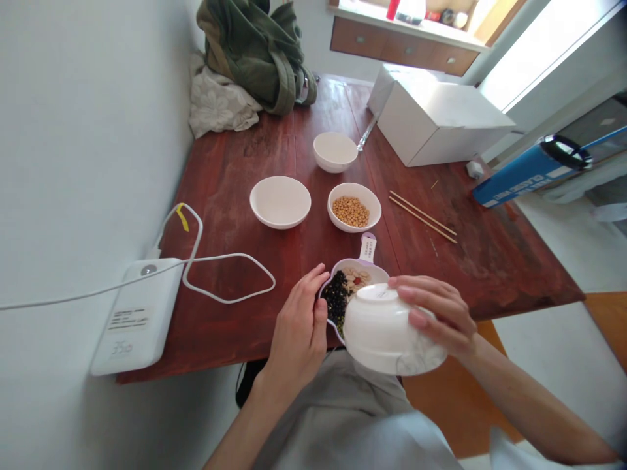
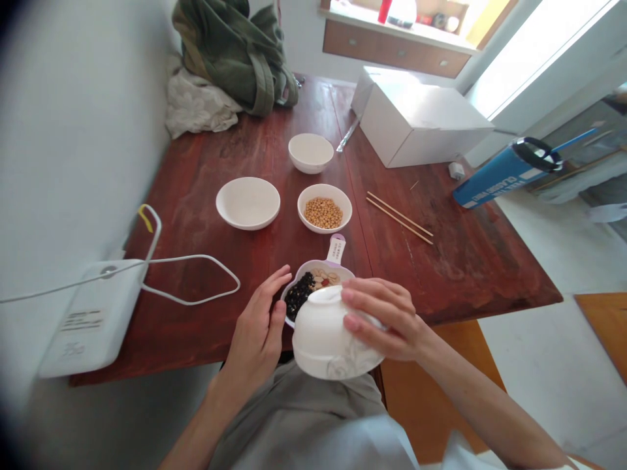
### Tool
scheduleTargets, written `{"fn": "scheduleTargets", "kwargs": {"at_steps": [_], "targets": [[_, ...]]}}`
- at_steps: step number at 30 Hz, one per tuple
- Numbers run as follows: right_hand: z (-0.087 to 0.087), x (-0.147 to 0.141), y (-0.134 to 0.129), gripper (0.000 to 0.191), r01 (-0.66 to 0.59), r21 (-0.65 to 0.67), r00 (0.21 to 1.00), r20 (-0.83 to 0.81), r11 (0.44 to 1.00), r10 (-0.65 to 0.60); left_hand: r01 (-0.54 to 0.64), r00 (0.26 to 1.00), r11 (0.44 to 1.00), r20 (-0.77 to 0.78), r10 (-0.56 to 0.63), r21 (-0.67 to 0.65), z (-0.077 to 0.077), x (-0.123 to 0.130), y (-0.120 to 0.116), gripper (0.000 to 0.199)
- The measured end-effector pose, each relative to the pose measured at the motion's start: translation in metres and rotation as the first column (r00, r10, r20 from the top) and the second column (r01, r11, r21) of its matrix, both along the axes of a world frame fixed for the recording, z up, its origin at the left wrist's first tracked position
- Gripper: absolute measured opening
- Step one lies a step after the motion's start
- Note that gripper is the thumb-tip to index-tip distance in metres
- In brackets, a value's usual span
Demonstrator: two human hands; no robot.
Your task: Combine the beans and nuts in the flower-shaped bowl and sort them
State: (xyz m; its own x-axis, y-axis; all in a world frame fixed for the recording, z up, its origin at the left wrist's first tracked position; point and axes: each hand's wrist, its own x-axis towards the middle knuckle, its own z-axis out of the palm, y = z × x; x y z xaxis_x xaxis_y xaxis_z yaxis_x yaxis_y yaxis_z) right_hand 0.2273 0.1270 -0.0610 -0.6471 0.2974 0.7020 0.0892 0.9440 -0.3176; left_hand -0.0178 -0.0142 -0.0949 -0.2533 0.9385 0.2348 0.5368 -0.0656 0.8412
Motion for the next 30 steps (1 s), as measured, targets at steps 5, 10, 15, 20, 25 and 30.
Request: {"fn": "scheduleTargets", "kwargs": {"at_steps": [5,10,15,20,25,30], "targets": [[0.011,-0.021,0.035,0.039,0.481,-0.23,0.751,-0.389,0.846,-0.533,0.011,1.0,0.998,0.019,-0.012,0.067,0.004,0.002,-0.007,0.043],[0.025,0.005,0.115,0.041,0.591,-0.528,0.719,0.002,0.61,-0.695,0.125,0.983,0.975,-0.156,-0.097,0.182,0.015,0.021,-0.012,0.042],[0.007,0.023,0.17,0.029,0.619,-0.534,0.763,0.233,0.577,-0.603,0.458,0.852,0.886,-0.32,-0.415,0.069,0.027,0.031,0.007,0.045],[-0.01,0.025,0.182,0.031,0.65,-0.507,0.76,0.411,0.567,-0.503,0.648,0.638,0.743,-0.412,-0.65,-0.169,0.035,0.029,0.037,0.061],[-0.006,0.023,0.187,0.032,0.657,-0.423,0.747,0.478,0.624,-0.462,0.649,0.568,0.71,-0.448,-0.691,-0.271,0.044,0.033,0.056,0.056],[-0.004,0.019,0.2,0.035,0.636,-0.378,0.743,0.536,0.673,-0.401,0.643,0.504,0.679,-0.473,-0.723,-0.353,0.051,0.035,0.063,0.037]]}}
